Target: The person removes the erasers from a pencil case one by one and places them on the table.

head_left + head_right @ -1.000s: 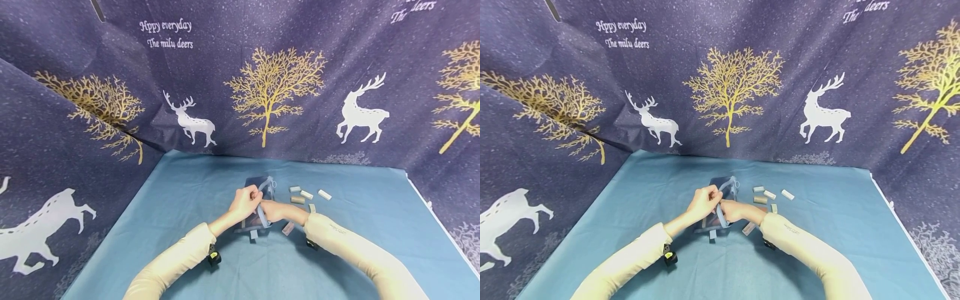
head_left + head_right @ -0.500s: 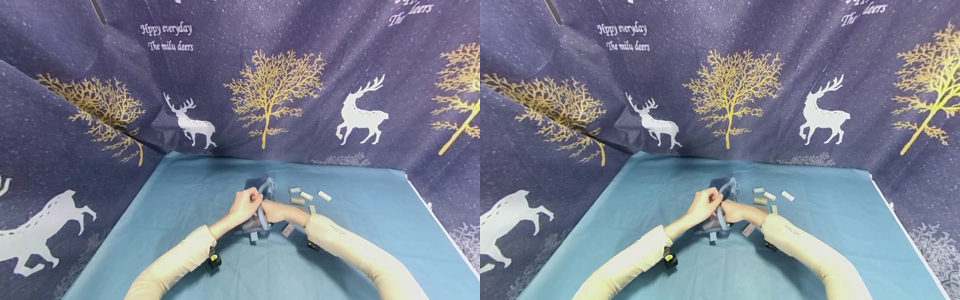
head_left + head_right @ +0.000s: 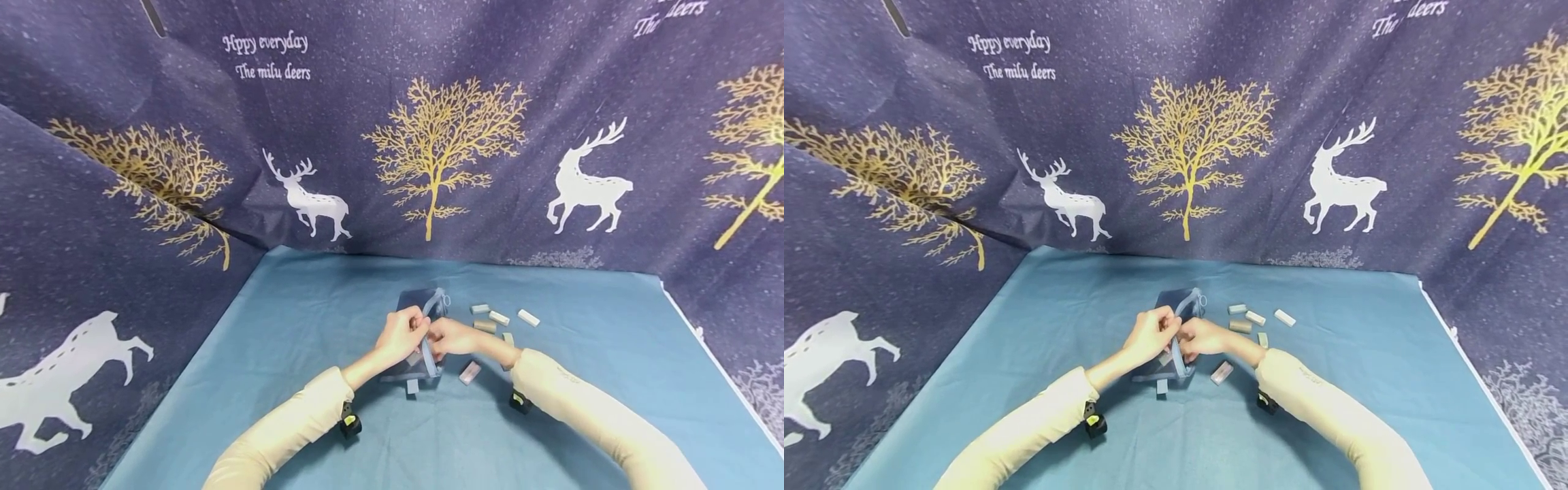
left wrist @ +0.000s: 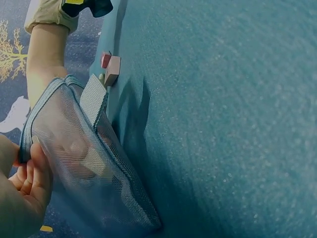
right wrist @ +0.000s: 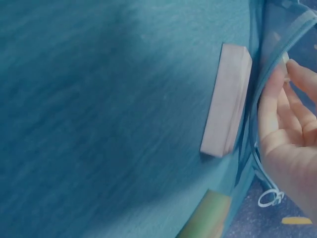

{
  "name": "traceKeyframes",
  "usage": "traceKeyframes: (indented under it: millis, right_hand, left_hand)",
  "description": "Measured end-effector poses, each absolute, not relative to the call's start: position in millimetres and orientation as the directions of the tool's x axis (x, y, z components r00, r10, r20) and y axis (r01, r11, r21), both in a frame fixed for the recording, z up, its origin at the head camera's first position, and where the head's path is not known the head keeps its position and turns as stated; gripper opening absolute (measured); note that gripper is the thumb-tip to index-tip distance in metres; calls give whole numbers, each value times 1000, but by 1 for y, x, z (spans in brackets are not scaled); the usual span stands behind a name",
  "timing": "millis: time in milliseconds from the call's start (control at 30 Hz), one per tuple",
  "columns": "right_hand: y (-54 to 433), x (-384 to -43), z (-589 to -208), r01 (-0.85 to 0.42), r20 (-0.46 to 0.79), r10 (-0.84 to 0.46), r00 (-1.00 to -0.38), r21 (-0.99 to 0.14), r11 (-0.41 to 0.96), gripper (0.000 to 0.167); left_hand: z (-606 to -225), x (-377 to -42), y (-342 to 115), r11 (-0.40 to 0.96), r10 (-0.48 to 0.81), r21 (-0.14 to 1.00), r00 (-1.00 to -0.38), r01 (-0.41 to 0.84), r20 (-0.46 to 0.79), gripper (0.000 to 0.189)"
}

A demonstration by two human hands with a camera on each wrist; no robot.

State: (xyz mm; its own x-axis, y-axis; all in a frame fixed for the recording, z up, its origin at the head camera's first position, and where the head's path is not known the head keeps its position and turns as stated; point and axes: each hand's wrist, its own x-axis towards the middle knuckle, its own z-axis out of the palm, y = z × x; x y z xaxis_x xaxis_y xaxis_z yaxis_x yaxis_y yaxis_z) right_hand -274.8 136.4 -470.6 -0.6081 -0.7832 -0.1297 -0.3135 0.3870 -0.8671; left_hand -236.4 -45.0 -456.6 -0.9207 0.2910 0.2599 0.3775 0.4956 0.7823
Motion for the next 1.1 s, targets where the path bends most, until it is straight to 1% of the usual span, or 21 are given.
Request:
traceKeyframes:
  millis: [67,133,233,400,600,800,967,1100]
  right_hand:
    - [141,-274,-470,-259,-125,-788,-603,-904,341,26]
    - [145,-274,-469,-238,-117,-790,-602,-918,318,28]
    - [150,-274,-468,-246,-100,-786,-610,-919,308,26]
    - [155,-275,-467,-263,-78,-763,-641,-912,314,21]
    - [159,-275,-469,-264,-54,-762,-645,-920,289,22]
    - [163,-274,-469,-236,-73,-750,-658,-925,296,25]
    - [164,-275,-471,-249,-63,-724,-687,-916,315,25]
    - [164,-274,-470,-195,-98,-692,-715,-923,332,24]
  left_hand:
    - [-456,-236,-45,502,285,779,-922,377,262,28]
    - [-456,-237,-44,503,286,776,-921,381,267,28]
    - [-456,-238,-43,515,287,763,-917,391,276,27]
    - [-455,-238,-42,515,294,761,-915,395,276,27]
    - [-456,-237,-41,520,301,755,-913,400,277,27]
    - [-457,-236,-40,528,297,753,-916,393,270,27]
    - [-459,-236,-39,520,301,757,-914,395,271,25]
    - [-459,-236,-40,497,307,774,-914,392,265,25]
